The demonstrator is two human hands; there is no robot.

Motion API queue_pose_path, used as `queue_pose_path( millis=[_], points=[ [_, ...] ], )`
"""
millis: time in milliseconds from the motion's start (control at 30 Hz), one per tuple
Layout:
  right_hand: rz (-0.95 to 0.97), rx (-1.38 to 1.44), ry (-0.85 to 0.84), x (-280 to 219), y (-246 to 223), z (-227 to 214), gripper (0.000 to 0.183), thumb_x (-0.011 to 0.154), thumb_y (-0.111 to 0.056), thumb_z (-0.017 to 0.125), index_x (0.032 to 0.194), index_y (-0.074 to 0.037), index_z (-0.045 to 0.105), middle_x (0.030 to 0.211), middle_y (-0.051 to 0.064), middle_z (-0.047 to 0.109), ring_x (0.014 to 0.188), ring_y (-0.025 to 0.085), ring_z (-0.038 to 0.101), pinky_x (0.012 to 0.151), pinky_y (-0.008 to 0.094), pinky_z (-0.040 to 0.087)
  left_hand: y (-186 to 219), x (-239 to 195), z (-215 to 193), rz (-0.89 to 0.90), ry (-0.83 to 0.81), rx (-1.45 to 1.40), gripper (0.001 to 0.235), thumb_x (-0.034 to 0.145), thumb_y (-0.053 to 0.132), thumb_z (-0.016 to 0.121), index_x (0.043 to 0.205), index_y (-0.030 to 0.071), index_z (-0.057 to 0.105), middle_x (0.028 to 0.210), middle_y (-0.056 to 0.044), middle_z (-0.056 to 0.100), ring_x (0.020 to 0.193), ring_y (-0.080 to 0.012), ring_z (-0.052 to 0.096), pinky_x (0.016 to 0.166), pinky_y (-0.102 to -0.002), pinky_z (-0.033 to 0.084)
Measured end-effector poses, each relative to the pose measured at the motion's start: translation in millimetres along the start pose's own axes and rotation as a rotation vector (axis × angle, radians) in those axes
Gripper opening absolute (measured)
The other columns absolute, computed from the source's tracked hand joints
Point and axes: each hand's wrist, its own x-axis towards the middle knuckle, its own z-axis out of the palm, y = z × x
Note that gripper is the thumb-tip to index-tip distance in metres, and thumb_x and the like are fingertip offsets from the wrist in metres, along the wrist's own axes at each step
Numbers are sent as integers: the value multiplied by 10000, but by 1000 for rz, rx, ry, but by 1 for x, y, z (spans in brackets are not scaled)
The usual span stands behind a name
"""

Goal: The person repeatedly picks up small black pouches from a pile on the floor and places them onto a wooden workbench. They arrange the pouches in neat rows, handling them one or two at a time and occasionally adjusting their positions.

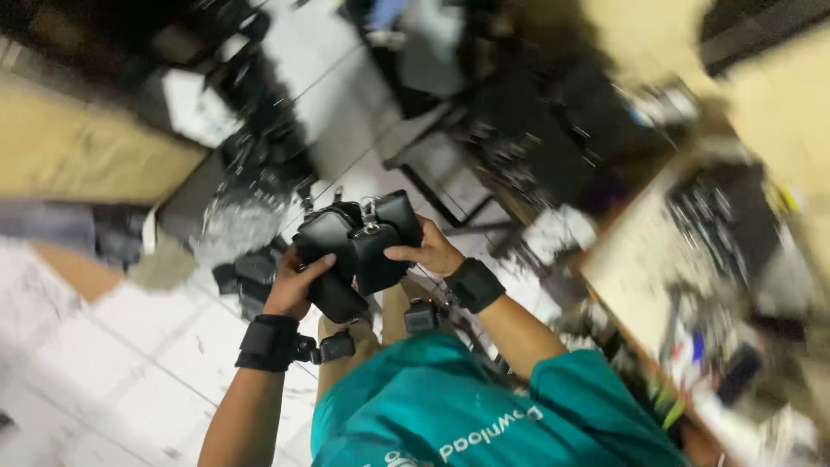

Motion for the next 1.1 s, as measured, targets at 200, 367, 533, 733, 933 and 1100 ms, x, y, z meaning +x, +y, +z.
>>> queue_pose_path(
  millis=[200,367,533,733,933,1100],
  points=[
    [-259,161,208,-100,-92,-12,522,766,75,876,1244,-90,745,1223,118,751,1128,203,678,997,433,551,26,-20,86,35,-268,152,520,791,108,881,1224,9,610,1076,-152,670,965,-325,719,796,-470,624],
    [-339,288,509,-168,-109,-55,464,736,82,877,1168,-31,751,1097,152,779,1010,263,749,881,405,616,32,-34,179,22,-517,218,477,792,94,840,1221,55,637,1123,-121,674,1025,-300,702,846,-474,600],
    [-464,375,688,-230,-165,-76,369,767,112,821,1112,2,750,1017,174,777,948,302,769,828,427,634,16,-42,276,-32,-668,259,450,793,85,844,1196,53,648,1079,-128,709,968,-310,733,799,-452,615],
    [-557,410,798,-285,-205,-150,303,805,104,790,1085,-10,760,989,155,778,926,292,770,822,402,625,-13,-41,393,-62,-757,347,449,749,79,873,1148,82,667,1049,-108,738,942,-270,748,764,-431,631],
    [-477,362,935,-342,-168,-302,319,782,84,825,1079,-4,750,959,136,757,933,239,730,809,421,614,-78,-2,491,-120,-771,512,491,694,79,930,1117,90,681,1018,-63,736,907,-223,736,776,-401,618],
    [-388,243,1024,-385,-196,-368,299,788,60,853,1055,-42,767,991,112,778,911,189,727,801,369,595,-143,32,546,-176,-746,607,507,680,94,954,1118,100,698,1014,-49,739,896,-195,724,774,-377,616]
  ],
)
